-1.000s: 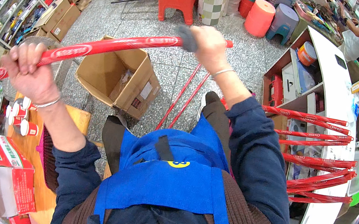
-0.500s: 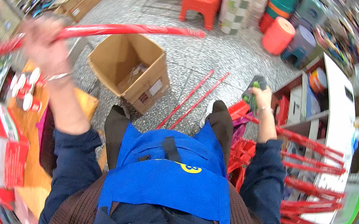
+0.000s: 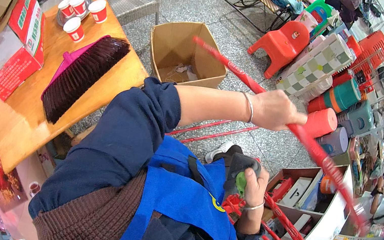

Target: The person assembles brooms by inserting red handles into red and pink broom heads, then wipes the assembled brooms with a green cloth. The person handles multiple broom heads and handles, aligns them, and cleans the surfaces before placing them aside.

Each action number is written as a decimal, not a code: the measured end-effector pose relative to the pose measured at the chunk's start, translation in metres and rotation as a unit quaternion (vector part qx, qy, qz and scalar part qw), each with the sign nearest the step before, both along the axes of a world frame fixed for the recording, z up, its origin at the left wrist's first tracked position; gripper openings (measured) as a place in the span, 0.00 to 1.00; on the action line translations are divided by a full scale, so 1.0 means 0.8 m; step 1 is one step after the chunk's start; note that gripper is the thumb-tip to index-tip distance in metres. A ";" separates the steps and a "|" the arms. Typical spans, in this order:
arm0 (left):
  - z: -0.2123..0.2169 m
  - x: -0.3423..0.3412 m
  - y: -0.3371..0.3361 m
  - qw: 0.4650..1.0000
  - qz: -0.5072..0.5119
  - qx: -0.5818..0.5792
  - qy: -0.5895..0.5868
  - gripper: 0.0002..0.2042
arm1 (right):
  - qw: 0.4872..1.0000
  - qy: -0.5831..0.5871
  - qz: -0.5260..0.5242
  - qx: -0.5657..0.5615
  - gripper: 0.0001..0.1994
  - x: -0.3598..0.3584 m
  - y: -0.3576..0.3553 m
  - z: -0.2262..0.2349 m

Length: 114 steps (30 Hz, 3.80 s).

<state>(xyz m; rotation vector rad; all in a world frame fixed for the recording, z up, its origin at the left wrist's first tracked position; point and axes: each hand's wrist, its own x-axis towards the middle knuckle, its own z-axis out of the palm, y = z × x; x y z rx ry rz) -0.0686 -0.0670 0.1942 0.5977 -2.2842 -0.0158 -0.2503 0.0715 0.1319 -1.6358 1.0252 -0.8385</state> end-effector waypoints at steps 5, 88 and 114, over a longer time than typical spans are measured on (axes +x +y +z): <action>-0.037 0.004 -0.002 0.992 -0.006 -0.067 -0.109 0.05 | 0.951 0.080 -0.147 -0.260 0.15 0.020 0.011 0.045; -0.151 0.149 0.142 0.949 0.264 0.134 0.110 0.17 | 0.934 -0.109 -0.278 -0.196 0.15 0.063 -0.097 0.041; -0.109 0.630 0.235 0.697 0.574 0.412 -0.120 0.33 | 0.911 0.125 -0.275 -0.280 0.13 0.005 -0.122 0.060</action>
